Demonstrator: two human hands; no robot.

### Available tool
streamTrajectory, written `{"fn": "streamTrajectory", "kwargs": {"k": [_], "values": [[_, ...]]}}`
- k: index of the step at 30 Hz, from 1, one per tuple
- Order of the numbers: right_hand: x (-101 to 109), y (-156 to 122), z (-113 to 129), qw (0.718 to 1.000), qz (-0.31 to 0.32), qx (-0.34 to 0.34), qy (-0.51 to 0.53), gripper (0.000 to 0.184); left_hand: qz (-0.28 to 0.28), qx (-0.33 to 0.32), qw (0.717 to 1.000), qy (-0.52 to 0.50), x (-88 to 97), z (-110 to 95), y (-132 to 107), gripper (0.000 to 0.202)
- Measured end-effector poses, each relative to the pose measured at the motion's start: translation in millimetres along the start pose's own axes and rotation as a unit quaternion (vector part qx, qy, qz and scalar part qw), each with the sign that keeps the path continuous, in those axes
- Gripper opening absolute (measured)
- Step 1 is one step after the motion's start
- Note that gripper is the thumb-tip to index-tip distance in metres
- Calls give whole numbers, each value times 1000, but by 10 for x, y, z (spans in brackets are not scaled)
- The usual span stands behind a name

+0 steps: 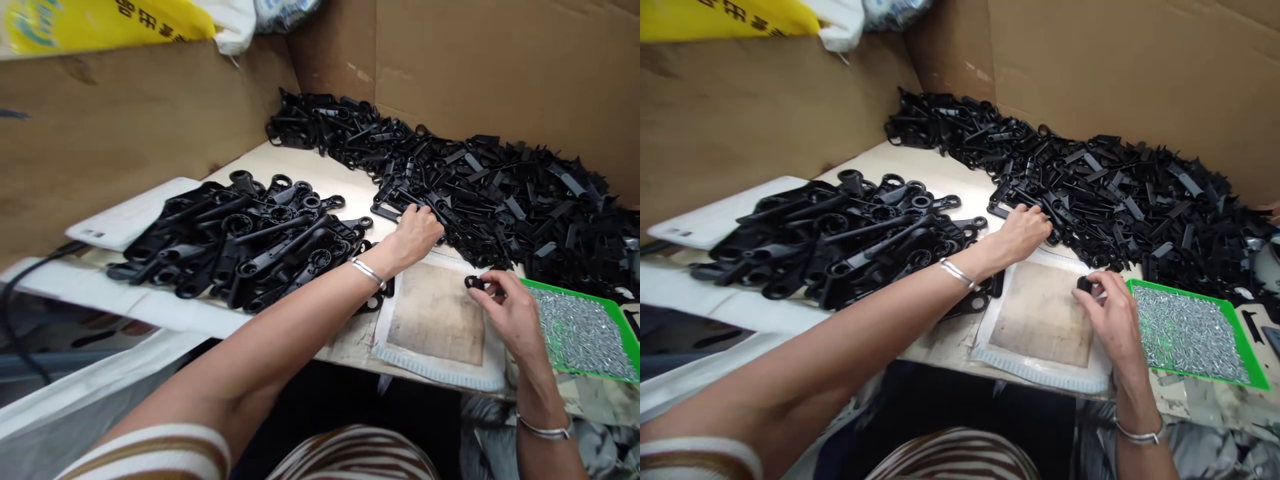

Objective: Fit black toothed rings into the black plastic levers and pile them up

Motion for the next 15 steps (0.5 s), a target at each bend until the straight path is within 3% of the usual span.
{"fn": "streamTrajectory", "kwargs": {"k": [3,5,11,14,15], "values": [[-280,-120,60,988,100,-18,114,25,13,-9,999,-28,-127,0,143,28],[-403,-183,96,983,145,-14,114,25,18,-6,998,-55,-105,23,169,27],[-350,-202,55,992,121,41,-19,30,39,46,980,-191,205,115,-54,17],[-376,-241,11,988,129,52,-67,35,65,53,956,-281,237,27,-294,11],[-388,-258,14,987,132,58,-72,35,78,60,936,-337,213,-14,-382,10]]}}
Point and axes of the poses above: each hand's wrist, its own y-axis towards the middle knuckle, its own x-axis out of the back of the hand, z = x × y, the point moved 9 cm from there along y, towards the middle knuckle, and after that the axes turned 4 degrees about x, right-handed, at the moved point
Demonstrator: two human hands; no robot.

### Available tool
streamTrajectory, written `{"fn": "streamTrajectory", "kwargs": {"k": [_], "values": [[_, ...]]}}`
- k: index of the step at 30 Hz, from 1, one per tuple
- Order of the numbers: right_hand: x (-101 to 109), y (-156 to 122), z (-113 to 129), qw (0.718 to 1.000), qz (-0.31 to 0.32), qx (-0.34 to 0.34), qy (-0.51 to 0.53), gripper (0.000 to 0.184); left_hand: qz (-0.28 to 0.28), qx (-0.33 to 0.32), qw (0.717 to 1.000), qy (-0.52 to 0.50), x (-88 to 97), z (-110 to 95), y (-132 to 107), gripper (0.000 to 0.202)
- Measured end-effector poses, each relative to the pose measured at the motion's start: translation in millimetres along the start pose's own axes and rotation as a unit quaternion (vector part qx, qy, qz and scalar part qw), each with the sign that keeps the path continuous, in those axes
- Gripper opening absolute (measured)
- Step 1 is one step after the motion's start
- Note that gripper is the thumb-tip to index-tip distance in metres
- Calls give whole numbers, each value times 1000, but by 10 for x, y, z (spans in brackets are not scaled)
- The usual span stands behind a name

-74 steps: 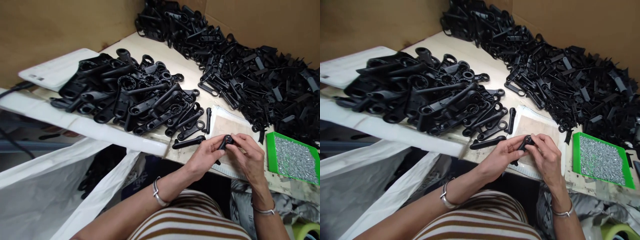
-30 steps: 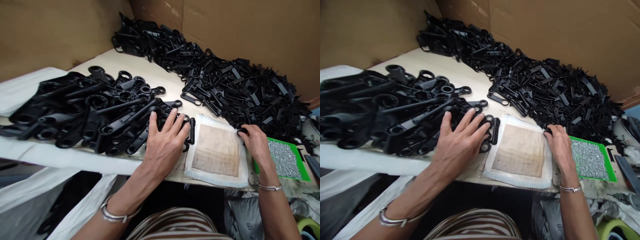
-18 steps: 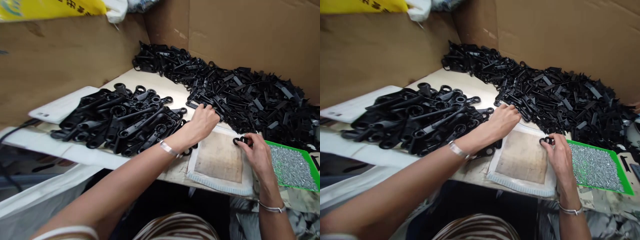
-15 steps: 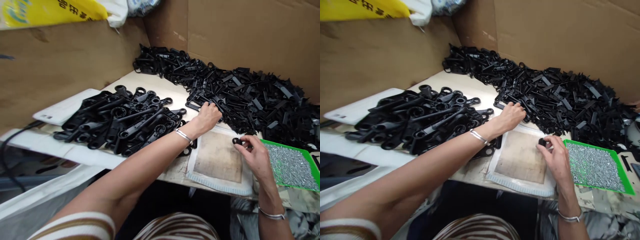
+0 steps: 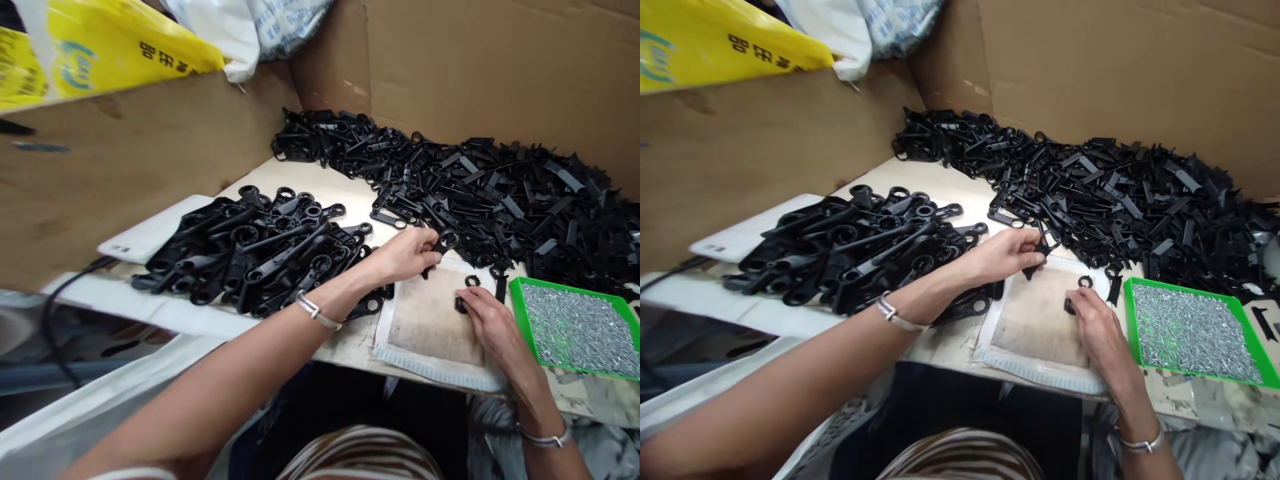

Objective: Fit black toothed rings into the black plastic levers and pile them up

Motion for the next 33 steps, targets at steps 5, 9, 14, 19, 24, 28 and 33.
{"fn": "streamTrajectory", "kwargs": {"k": [5,9,14,19,24,28,33], "values": [[36,-28,114,999,2,30,-42,29,40,121,889,-441,-331,132,-386,15],[145,4,202,999,-6,50,-20,26,-6,164,827,-538,-447,214,-576,23],[163,42,294,996,-33,76,-40,27,-19,187,773,-606,-631,290,-650,34],[81,40,274,994,-34,73,-74,28,-46,201,754,-624,-692,378,-689,37],[111,17,142,995,-40,46,-79,27,-40,225,734,-639,-771,414,-749,42],[88,-9,141,997,1,36,-69,24,-33,225,740,-633,-813,399,-757,46],[149,-37,208,998,30,33,-54,24,-37,219,750,-623,-813,376,-746,47]]}}
Point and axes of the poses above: each hand's wrist, its own y-axis towards the middle knuckle, its own x-axis out of the back of the hand, z = x × y, the point moved 9 cm from there along y, towards the middle knuckle, and after that the axes turned 4 degrees about x, right-handed, at the moved point
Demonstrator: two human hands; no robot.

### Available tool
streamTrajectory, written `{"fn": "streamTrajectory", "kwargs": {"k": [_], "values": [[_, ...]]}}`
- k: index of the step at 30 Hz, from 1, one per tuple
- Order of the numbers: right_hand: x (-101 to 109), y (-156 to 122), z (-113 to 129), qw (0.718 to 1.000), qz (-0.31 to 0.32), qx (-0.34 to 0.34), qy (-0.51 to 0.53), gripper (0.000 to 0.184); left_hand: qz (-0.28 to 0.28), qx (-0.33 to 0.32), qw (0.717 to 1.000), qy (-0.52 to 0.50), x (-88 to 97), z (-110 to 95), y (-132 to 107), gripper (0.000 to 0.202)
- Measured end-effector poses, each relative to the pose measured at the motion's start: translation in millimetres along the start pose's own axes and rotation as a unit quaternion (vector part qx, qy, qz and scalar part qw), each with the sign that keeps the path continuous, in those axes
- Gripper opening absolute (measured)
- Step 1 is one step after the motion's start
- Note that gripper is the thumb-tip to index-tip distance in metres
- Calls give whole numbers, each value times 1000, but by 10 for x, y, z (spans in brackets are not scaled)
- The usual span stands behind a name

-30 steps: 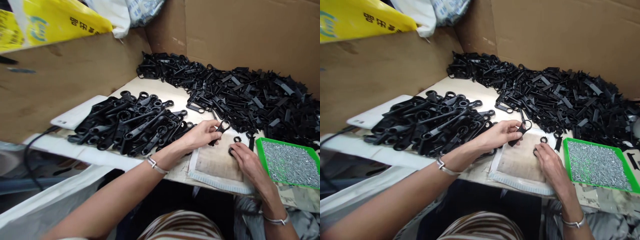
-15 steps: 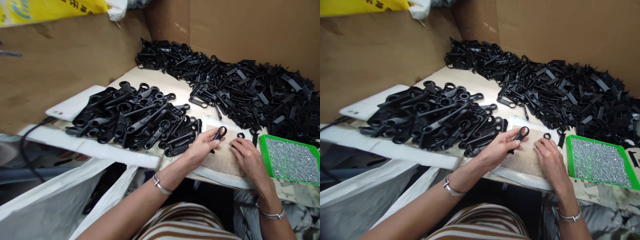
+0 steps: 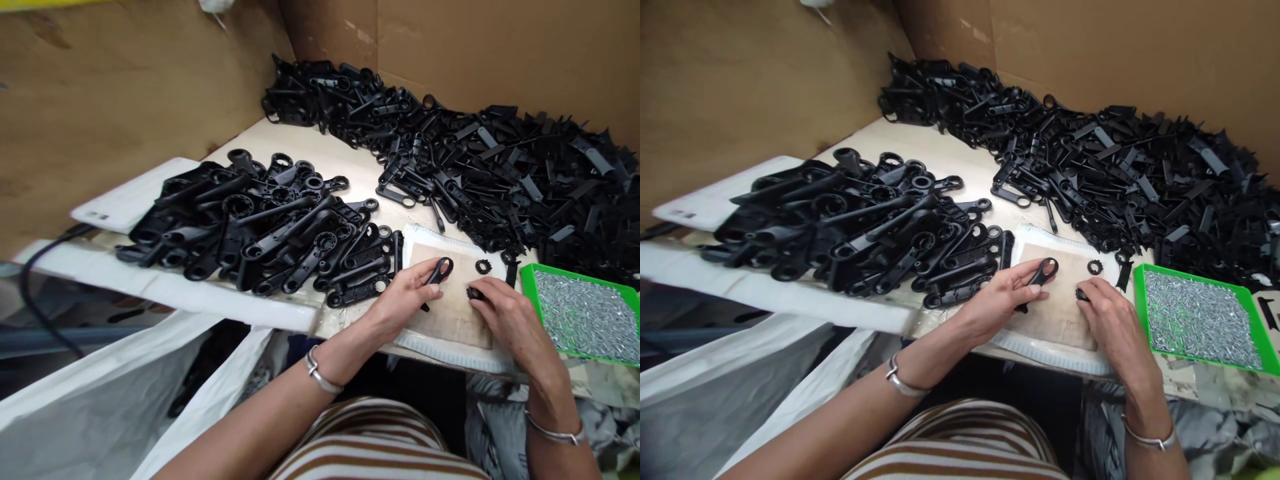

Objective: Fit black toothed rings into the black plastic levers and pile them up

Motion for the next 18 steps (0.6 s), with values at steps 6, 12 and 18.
{"fn": "streamTrajectory", "kwargs": {"k": [6,12,18], "values": [[264,31,109,971,-156,-23,180,25,12,-14,1000,-10,-26,35,-8,51],[210,125,265,957,-236,-5,167,20,63,-28,998,5,-160,15,-64,48],[70,131,215,960,-221,-12,171,22,72,-83,991,78,-224,-49,-141,44]]}}
Point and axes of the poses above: each hand's wrist, its own y-axis towards the middle knuckle, its own x-axis out of the back of the hand, z = x × y, the point moved 9 cm from there along y, towards the middle knuckle, and after that the axes turned 4 degrees about x, right-handed, at the moved point
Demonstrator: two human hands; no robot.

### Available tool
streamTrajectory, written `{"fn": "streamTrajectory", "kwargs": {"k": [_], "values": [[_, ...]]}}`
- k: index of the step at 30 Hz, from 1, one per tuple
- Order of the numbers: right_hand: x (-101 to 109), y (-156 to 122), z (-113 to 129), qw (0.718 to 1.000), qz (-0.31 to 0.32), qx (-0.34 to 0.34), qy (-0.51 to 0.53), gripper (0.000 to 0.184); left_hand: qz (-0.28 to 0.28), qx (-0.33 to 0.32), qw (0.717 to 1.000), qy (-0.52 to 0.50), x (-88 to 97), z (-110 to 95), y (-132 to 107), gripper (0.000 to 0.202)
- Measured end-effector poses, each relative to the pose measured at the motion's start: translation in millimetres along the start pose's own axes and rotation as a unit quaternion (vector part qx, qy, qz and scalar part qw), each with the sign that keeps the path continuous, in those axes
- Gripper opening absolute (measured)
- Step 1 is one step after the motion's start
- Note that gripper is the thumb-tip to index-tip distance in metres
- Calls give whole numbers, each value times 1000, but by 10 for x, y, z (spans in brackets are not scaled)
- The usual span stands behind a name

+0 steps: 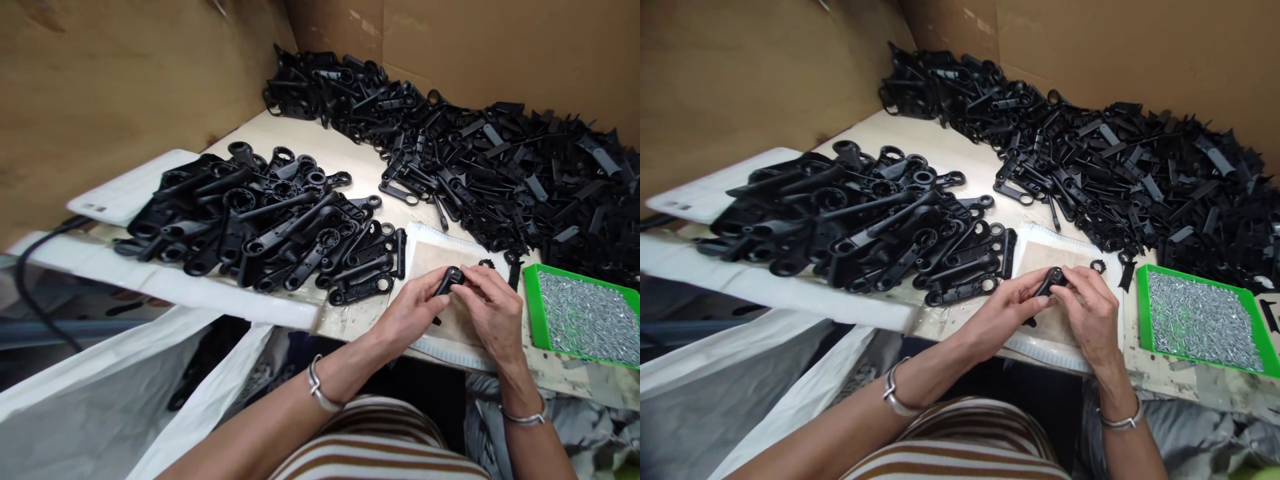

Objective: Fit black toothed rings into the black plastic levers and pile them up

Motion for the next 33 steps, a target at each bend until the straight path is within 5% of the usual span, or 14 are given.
{"fn": "streamTrajectory", "kwargs": {"k": [4,12,16,20,23,28,30,33], "values": [[46,-28,5,999,-12,-35,21,22,-15,-45,985,169,-20,-98,-72,41],[135,-114,-109,979,6,-121,163,28,-43,-89,902,420,-1,-340,-168,24],[-165,-194,-210,951,92,-204,214,35,-44,-84,920,379,36,-329,-191,27],[-417,-132,-176,931,130,-239,243,36,-92,-119,880,451,136,-379,-222,28],[-500,130,-101,940,178,-192,220,35,-144,-211,797,547,198,-556,-334,33],[-450,747,-181,972,185,-80,-119,37,-239,-317,559,728,213,-785,-578,34],[-485,906,-284,950,188,-84,-237,31,-247,-309,507,766,231,-792,-576,31],[-570,1023,-408,942,202,-101,-247,23,-251,-264,479,798,311,-777,-488,31]]}}
Point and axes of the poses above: each hand's wrist, its own y-axis towards the middle knuckle, its own x-axis out of the back of the hand, z = x × y, the point moved 9 cm from there along y, towards the middle knuckle, and after that the axes turned 4 degrees about x, right-handed, at the moved point
